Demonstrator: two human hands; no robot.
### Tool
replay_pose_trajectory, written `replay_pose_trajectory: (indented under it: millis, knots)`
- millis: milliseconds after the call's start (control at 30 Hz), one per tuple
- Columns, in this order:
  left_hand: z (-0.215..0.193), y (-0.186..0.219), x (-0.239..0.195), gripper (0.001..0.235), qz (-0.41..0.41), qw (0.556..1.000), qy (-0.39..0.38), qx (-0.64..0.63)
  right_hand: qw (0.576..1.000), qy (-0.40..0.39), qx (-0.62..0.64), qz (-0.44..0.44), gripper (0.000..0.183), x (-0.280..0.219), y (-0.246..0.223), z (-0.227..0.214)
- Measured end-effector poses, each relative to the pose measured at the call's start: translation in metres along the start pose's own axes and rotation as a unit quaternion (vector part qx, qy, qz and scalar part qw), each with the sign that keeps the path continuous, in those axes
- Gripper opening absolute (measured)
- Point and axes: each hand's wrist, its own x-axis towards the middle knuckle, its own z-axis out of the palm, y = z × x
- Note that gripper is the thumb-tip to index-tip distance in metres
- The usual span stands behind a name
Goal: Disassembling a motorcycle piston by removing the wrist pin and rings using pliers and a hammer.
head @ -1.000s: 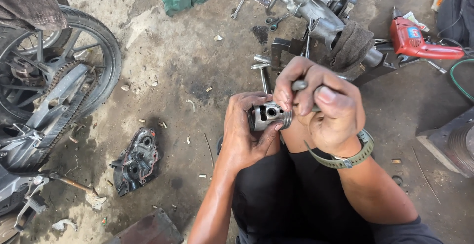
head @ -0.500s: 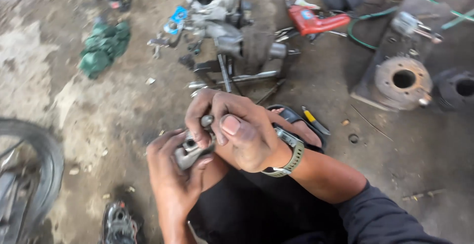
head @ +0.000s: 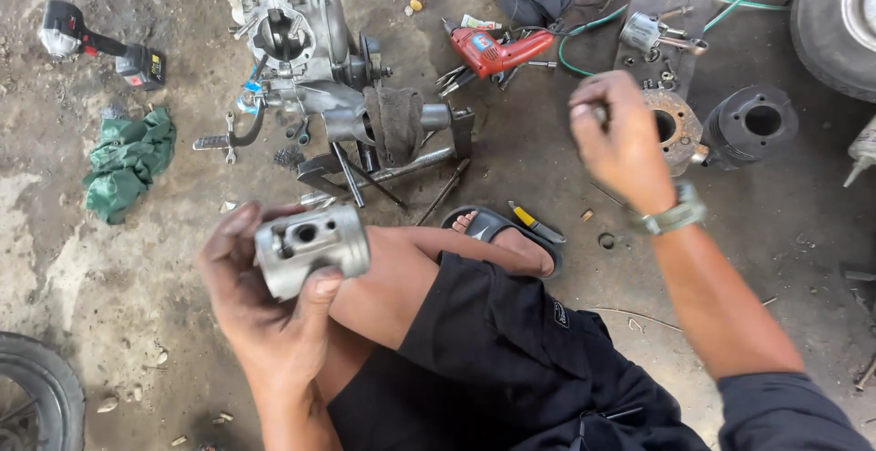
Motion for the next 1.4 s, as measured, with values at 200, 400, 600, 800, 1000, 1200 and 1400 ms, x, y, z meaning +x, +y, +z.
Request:
replay_pose_trajectory:
  millis: [200, 400, 600, 800, 1000, 1200, 1400]
  knots:
    - [0.038, 0.016, 0.02, 0.076, -0.073, 0.997, -0.013, 0.029, 0.946, -0.111, -0.301, 0.04, 0.029, -0.046, 0.202, -0.034]
    - [0.051, -0.008, 0.025, 0.074, -0.234, 0.929, 0.08, -0.275, 0.87, -0.164, -0.464, 0.034, 0.038, -0.077, 0.255, -0.028]
    - [0.046, -0.009, 0.025, 0.069, -0.271, 0.902, 0.137, -0.308, 0.897, -0.127, -0.424, 0.014, 0.036, -0.081, 0.23, -0.029]
    - [0.027, -0.008, 0.017, 0.067, -0.261, 0.838, 0.128, -0.462, 0.922, -0.117, -0.369, 0.009, 0.046, -0.077, 0.213, -0.035]
    - [0.003, -0.014, 0.009, 0.059, -0.209, 0.877, 0.121, -0.415, 0.926, -0.127, -0.355, 0.034, 0.047, -0.075, 0.201, -0.039]
    - [-0.013, 0.007, 0.016, 0.063, -0.195, 0.901, 0.122, -0.367, 0.942, -0.035, -0.333, -0.019, 0.042, -0.057, 0.149, -0.04]
    - [-0.023, 0.033, 0.029, 0.079, -0.204, 0.93, 0.1, -0.288, 0.967, 0.001, -0.234, -0.105, 0.033, -0.019, 0.09, -0.025]
